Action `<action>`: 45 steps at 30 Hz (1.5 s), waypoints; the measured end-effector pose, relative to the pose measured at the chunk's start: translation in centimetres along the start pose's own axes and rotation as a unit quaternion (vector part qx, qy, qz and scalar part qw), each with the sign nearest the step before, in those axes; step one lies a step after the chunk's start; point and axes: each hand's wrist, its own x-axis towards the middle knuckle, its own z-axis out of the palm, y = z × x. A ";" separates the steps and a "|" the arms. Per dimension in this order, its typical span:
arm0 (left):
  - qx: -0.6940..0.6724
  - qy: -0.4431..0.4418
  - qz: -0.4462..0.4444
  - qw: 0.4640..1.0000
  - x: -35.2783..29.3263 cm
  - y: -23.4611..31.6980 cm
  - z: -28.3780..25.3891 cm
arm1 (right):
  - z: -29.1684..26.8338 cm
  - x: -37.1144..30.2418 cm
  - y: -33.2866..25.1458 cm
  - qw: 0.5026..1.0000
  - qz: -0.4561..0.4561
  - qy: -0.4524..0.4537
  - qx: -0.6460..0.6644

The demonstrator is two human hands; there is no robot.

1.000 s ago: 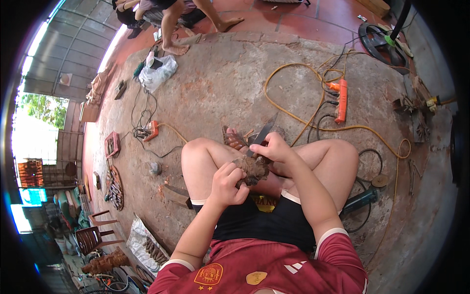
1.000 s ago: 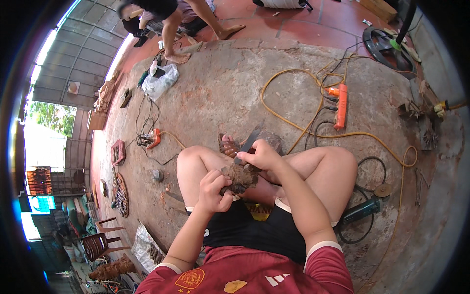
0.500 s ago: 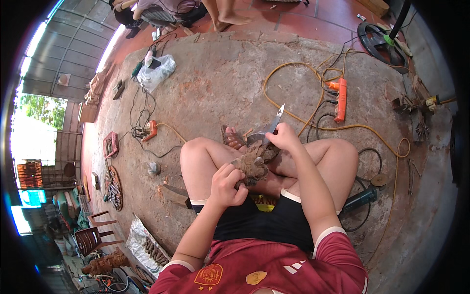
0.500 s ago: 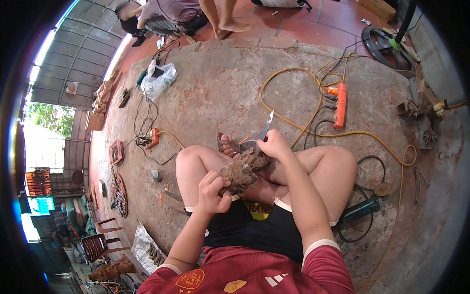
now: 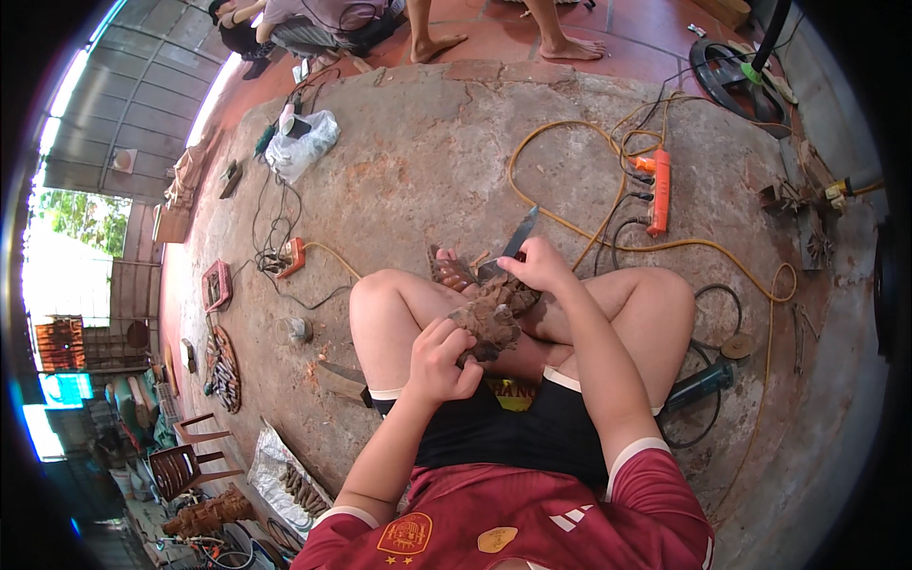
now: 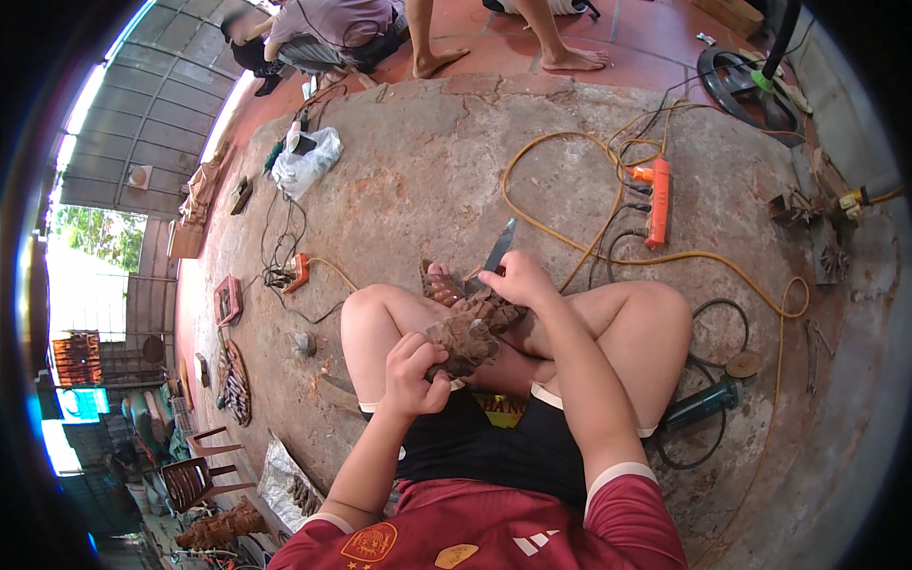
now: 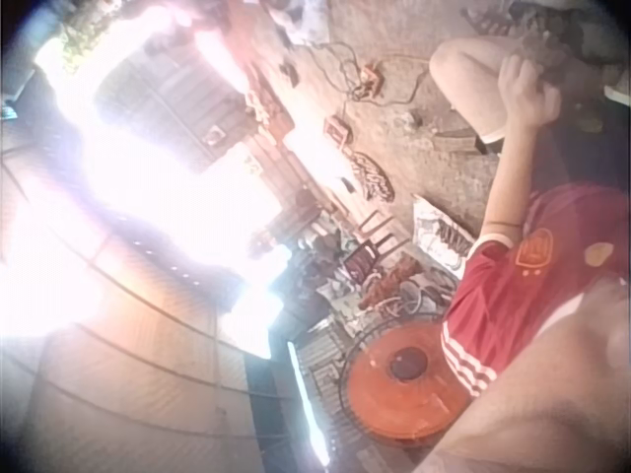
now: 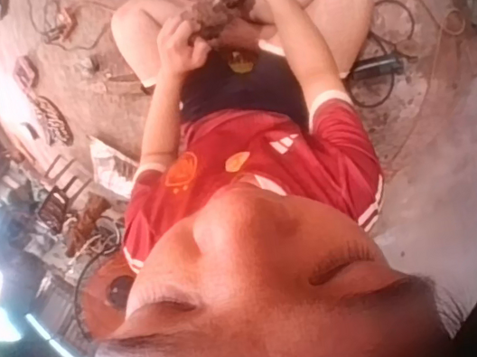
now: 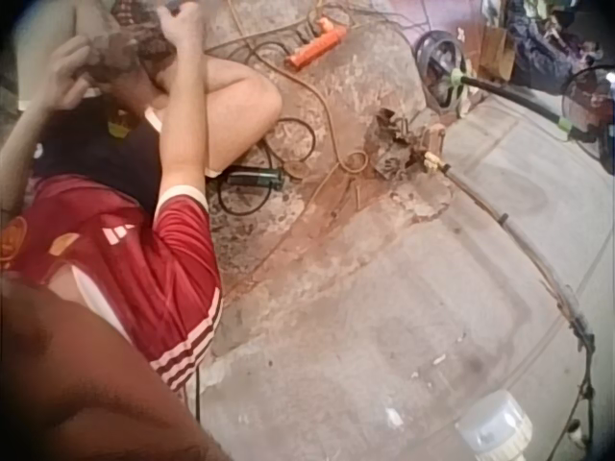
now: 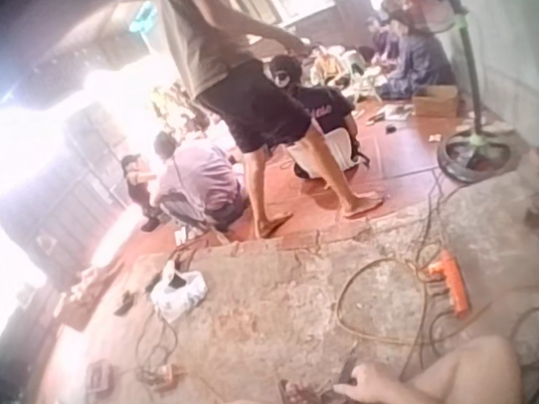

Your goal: The person sits cross-legged on the floor and uses a knife to carve a piece of wood held in their lap. They rotate the wood to work on different sides while other people are visible in the background.

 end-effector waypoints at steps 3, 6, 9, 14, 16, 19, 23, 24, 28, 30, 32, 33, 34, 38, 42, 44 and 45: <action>-0.001 -0.001 0.004 1.000 0.2 0.0 0.1 | 0.2 0.0 0.4 0.999 -0.029 0.007 -0.027; -0.004 -0.002 0.004 1.000 0.4 0.2 0.4 | 0.6 0.2 1.6 0.989 -0.075 0.081 -0.099; 0.002 -0.005 -0.002 1.000 0.1 0.0 0.1 | 0.5 0.0 0.6 0.997 -0.059 0.011 -0.056; 0.000 -0.003 -0.002 1.000 0.1 0.1 0.2 | 0.3 -0.1 0.6 0.996 -0.036 0.050 -0.063; -0.001 -0.006 -0.006 1.000 0.2 0.3 0.1 | 0.3 0.1 0.5 0.981 -0.087 0.115 -0.129; 0.000 -0.004 -0.009 1.000 0.1 0.1 0.0 | -0.2 -0.3 -0.2 0.999 -0.013 -0.052 -0.010; -0.005 -0.001 0.002 1.000 0.3 0.2 0.2 | 0.0 0.0 0.9 0.996 -0.034 0.046 -0.069; -0.007 -0.002 0.004 1.000 0.4 0.2 0.3 | -0.2 0.2 1.5 0.990 -0.036 0.076 -0.113; -0.002 0.001 -0.004 1.000 0.2 0.1 -0.1 | -0.4 -0.2 0.1 0.996 0.013 -0.044 0.071; -0.003 0.001 -0.007 1.000 0.1 0.1 -0.1 | -0.1 -0.2 -0.2 0.999 0.020 -0.024 0.026; -0.008 -0.001 -0.002 1.000 0.4 0.2 0.2 | 0.0 -0.1 0.7 0.998 0.016 0.040 -0.043; -0.010 -0.004 -0.003 1.000 0.6 0.3 0.4 | 0.3 0.2 1.6 0.992 0.006 0.091 -0.089; -0.007 -0.005 -0.008 1.000 0.5 0.2 0.2 | 0.6 0.3 0.8 0.982 -0.008 0.135 -0.133; -0.004 -0.004 -0.012 1.000 0.3 0.0 -0.1 | -0.3 -0.3 -0.3 0.999 0.037 -0.021 0.022; -0.006 -0.006 -0.011 1.000 0.5 0.1 0.2 | -0.3 0.4 1.7 0.995 0.051 0.051 -0.071; 0.002 -0.010 -0.018 1.000 0.3 0.0 0.0 | -0.4 0.4 1.1 0.995 0.050 0.051 -0.064; 0.003 -0.009 -0.020 1.000 0.2 0.0 -0.1 | -0.3 0.2 0.9 0.999 0.039 0.025 -0.011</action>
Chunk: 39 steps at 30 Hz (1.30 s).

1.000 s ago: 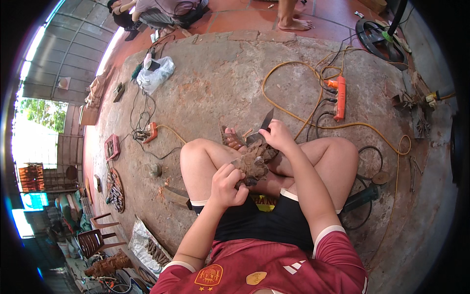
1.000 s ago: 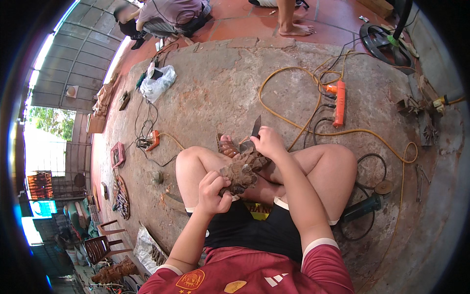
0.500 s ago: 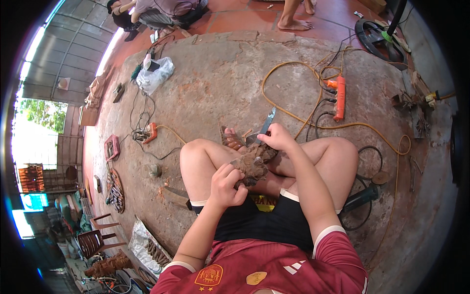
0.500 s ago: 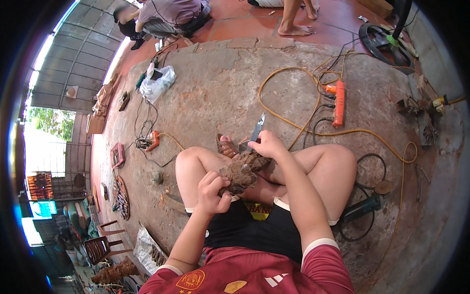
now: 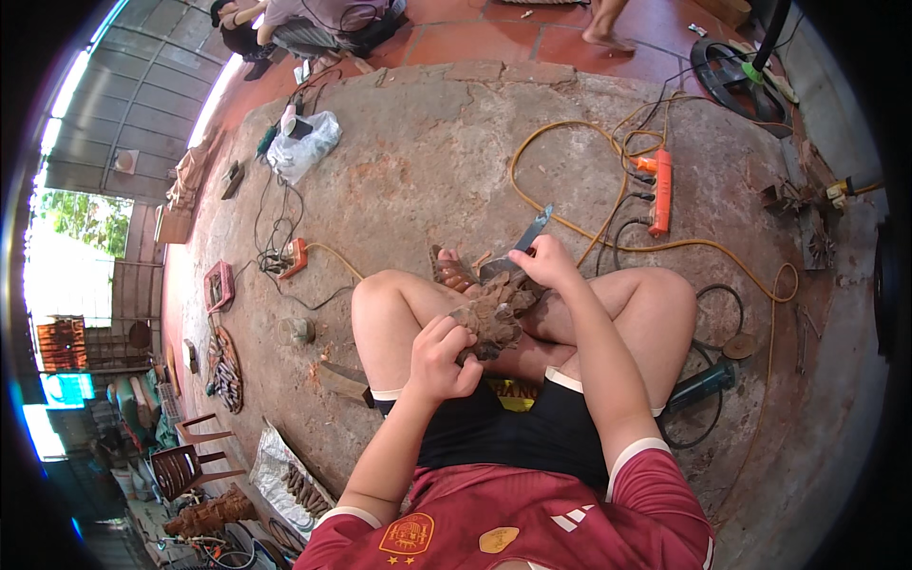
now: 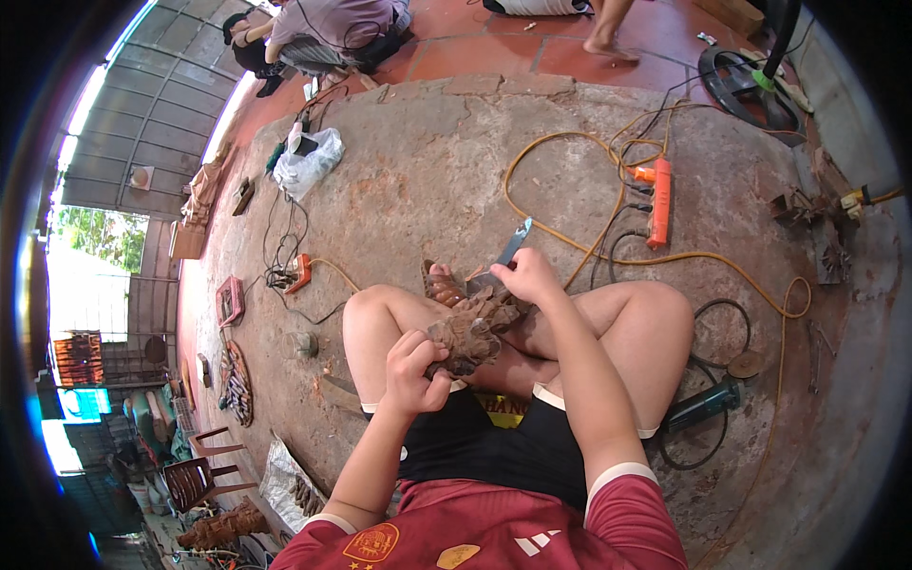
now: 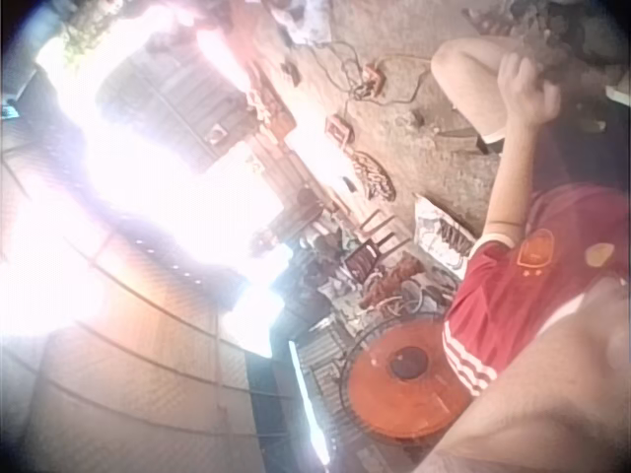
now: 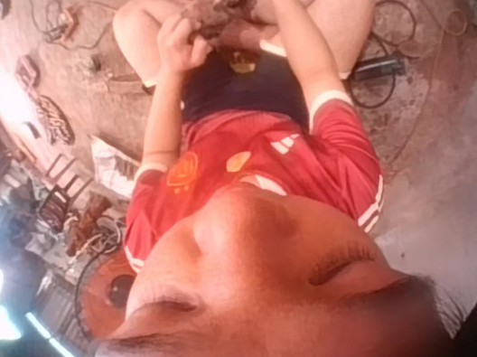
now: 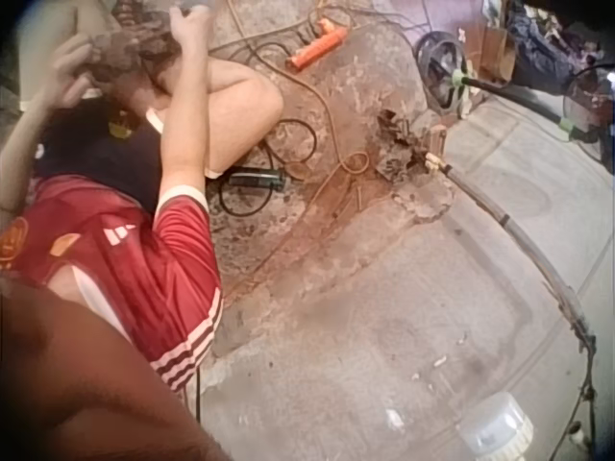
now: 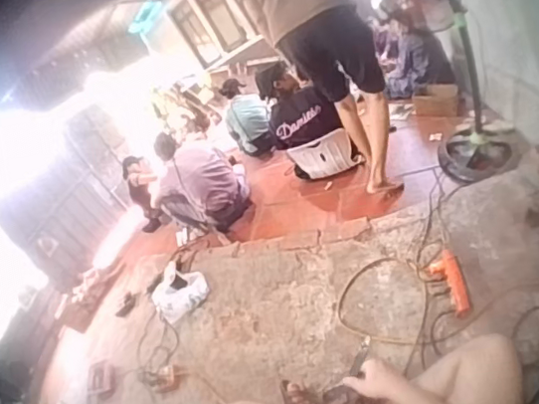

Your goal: The person sits cross-legged on the floor and uses a knife to carve a piece of wood held in their lap. They rotate the wood to work on different sides while other people are visible in the background.

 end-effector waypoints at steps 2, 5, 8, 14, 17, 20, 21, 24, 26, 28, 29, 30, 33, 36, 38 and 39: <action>-0.004 0.001 0.000 1.000 0.1 0.1 -0.1 | 0.0 -0.3 0.1 0.998 -0.010 -0.028 0.051; -0.005 0.001 0.003 1.000 0.3 0.3 0.0 | 0.3 -0.1 0.4 1.000 0.004 -0.005 0.003; -0.005 0.006 0.014 1.000 0.2 -0.2 0.1 | 0.3 0.1 0.0 0.999 0.022 0.023 -0.040; -0.011 0.005 0.013 1.000 0.5 0.1 0.3 | 0.8 0.8 2.2 0.992 0.000 -0.060 0.108; 0.004 -0.002 0.012 1.000 0.2 -0.2 -0.2 | 0.1 0.3 0.0 0.996 0.050 0.058 -0.053; 0.000 -0.002 0.013 1.000 0.2 -0.2 -0.1 | -0.2 0.5 1.2 0.993 0.008 -0.032 0.115; 0.000 -0.002 0.013 1.000 0.3 -0.2 -0.1 | 0.0 0.6 1.6 0.990 -0.001 -0.057 0.129; -0.006 0.000 0.014 1.000 0.6 -0.1 0.2 | 0.4 1.0 3.3 0.985 -0.021 -0.099 0.139; -0.010 0.007 0.014 1.000 0.6 -0.1 0.3 | 0.4 1.2 2.9 0.997 0.021 -0.039 0.056; -0.007 0.005 0.013 1.000 0.5 -0.2 0.2 | 0.1 1.2 2.2 0.999 0.040 -0.003 0.008; -0.004 0.005 0.011 1.000 0.3 -0.3 0.0 | -0.2 0.9 1.5 0.999 0.038 0.002 0.003; -0.001 0.006 0.009 1.000 0.2 -0.3 -0.2 | -0.3 0.6 0.7 0.999 0.036 0.007 -0.003; -0.004 0.007 0.011 1.000 0.4 -0.1 -0.1 | 0.4 0.1 1.1 0.982 -0.019 -0.083 0.171; -0.008 0.007 0.013 1.000 0.6 0.1 0.2 | -0.1 0.6 2.4 0.994 0.011 -0.056 0.091; -0.004 0.008 0.007 1.000 0.3 0.0 0.1 | -0.3 0.5 1.2 0.999 0.036 -0.014 0.016; -0.001 0.008 0.005 1.000 0.2 -0.1 0.0 | -0.5 0.4 0.7 0.998 0.045 0.014 -0.029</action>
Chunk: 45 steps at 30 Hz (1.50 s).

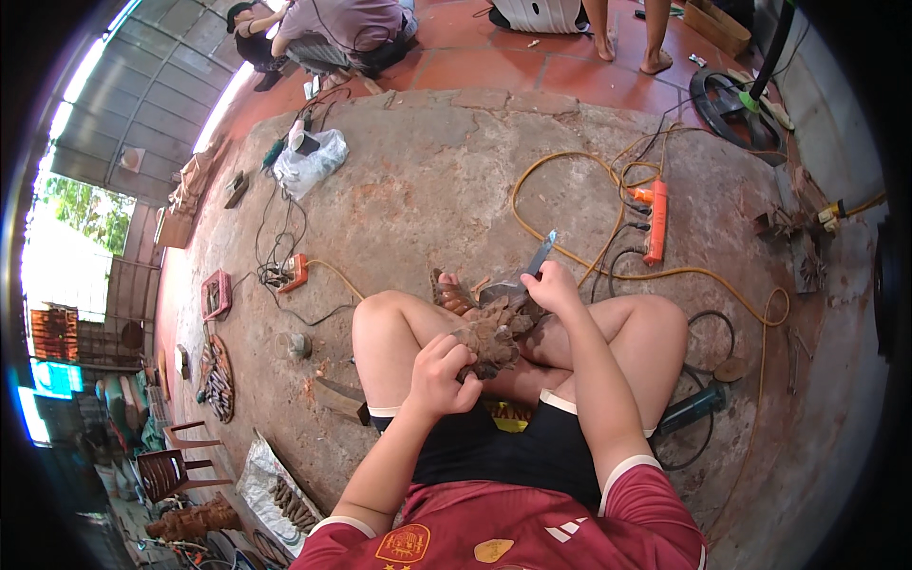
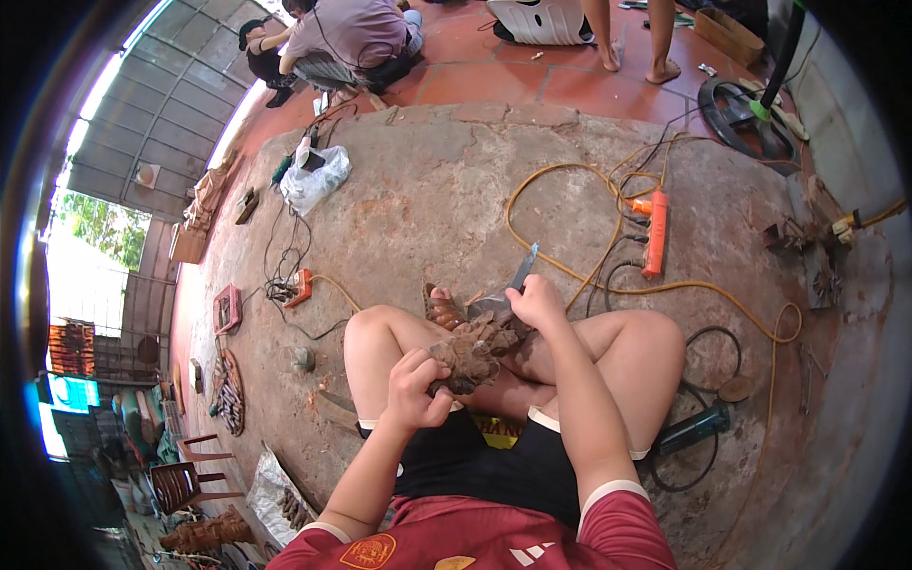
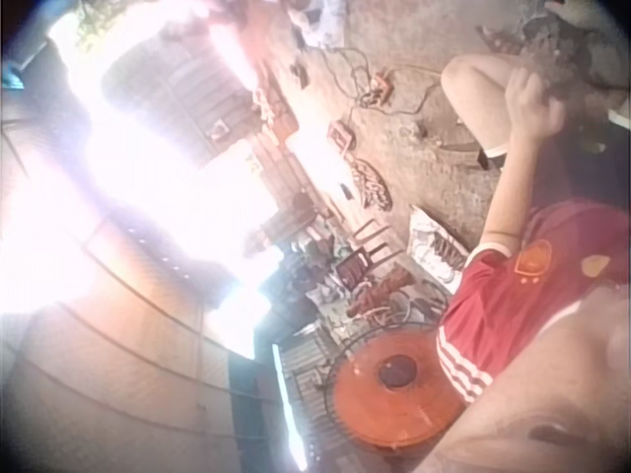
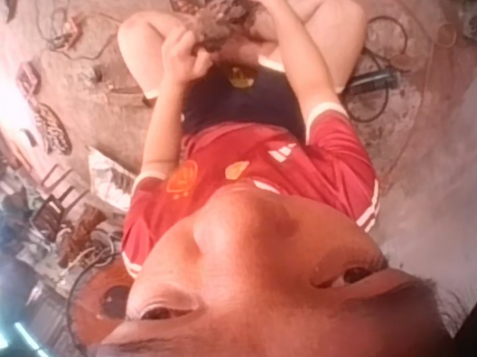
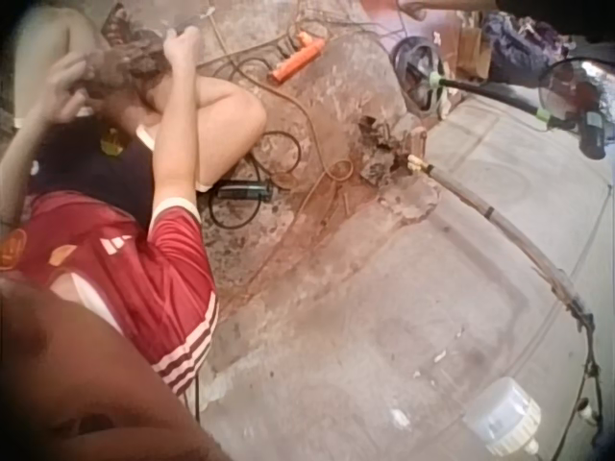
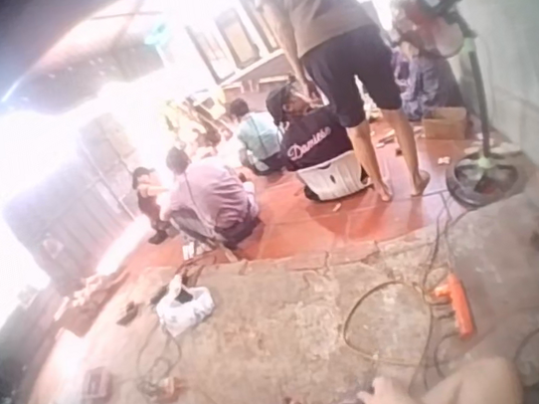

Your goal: The person sits cross-legged on the floor and uses a knife to carve a piece of wood held in their lap. They rotate the wood to work on different sides while other people are visible in the background.

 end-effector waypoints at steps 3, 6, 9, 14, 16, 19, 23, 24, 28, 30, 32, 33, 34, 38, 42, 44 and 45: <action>0.000 0.001 -0.001 1.000 -0.1 0.0 -0.1 | 0.0 -0.5 -0.2 0.995 -0.031 -0.035 0.088; -0.006 0.002 0.004 1.000 0.1 0.1 0.2 | 0.8 -0.3 1.1 0.977 -0.065 -0.106 0.174; -0.006 0.002 0.005 1.000 0.1 0.0 0.3 | 0.9 -0.1 1.1 0.991 -0.051 -0.064 0.108; -0.002 0.003 0.003 1.000 -0.1 -0.1 0.1 | -0.3 -0.1 0.0 1.000 -0.018 -0.008 0.023; -0.004 0.004 0.003 1.000 -0.1 -0.2 0.0 | -0.2 -0.4 0.1 0.992 -0.048 -0.041 0.110; -0.003 0.000 0.003 1.000 0.1 -0.1 0.2 | 0.7 0.1 1.2 0.979 -0.053 -0.109 0.166; 0.000 0.004 0.001 1.000 0.1 0.0 0.1 | 1.1 0.4 1.2 0.994 -0.029 -0.049 0.090; 0.001 0.005 0.000 1.000 0.0 -0.1 -0.1 | 1.0 0.3 0.8 0.999 -0.010 -0.008 0.030; -0.002 0.004 0.001 1.000 0.0 -0.2 0.0 | 0.4 0.1 0.7 0.999 -0.006 -0.010 0.046; 0.000 0.003 -0.001 1.000 -0.1 -0.2 -0.1 | 0.6 -0.2 0.3 0.988 -0.042 -0.077 0.126; -0.002 0.000 -0.003 1.000 0.1 0.0 0.0 | 0.8 -0.2 0.9 0.978 -0.058 -0.116 0.160; -0.004 0.000 -0.002 1.000 0.2 0.0 0.1 | 1.0 0.1 1.4 0.978 -0.057 -0.124 0.155; -0.005 0.001 -0.002 1.000 0.2 0.1 0.1 | 1.2 0.2 1.4 0.978 -0.058 -0.133 0.151; -0.003 0.004 -0.001 1.000 0.1 -0.1 -0.1 | 1.1 0.0 0.8 0.997 -0.020 -0.018 0.068; -0.003 0.004 -0.002 1.000 0.1 0.0 0.0 | -0.2 0.0 1.0 0.999 -0.006 0.018 0.040; -0.002 0.012 0.000 1.000 -0.1 -0.1 0.0 | -0.2 -0.2 0.6 0.997 -0.015 0.010 0.070; -0.001 0.013 0.000 1.000 -0.1 -0.2 0.0 | -0.2 -0.3 0.4 0.997 -0.015 0.011 0.075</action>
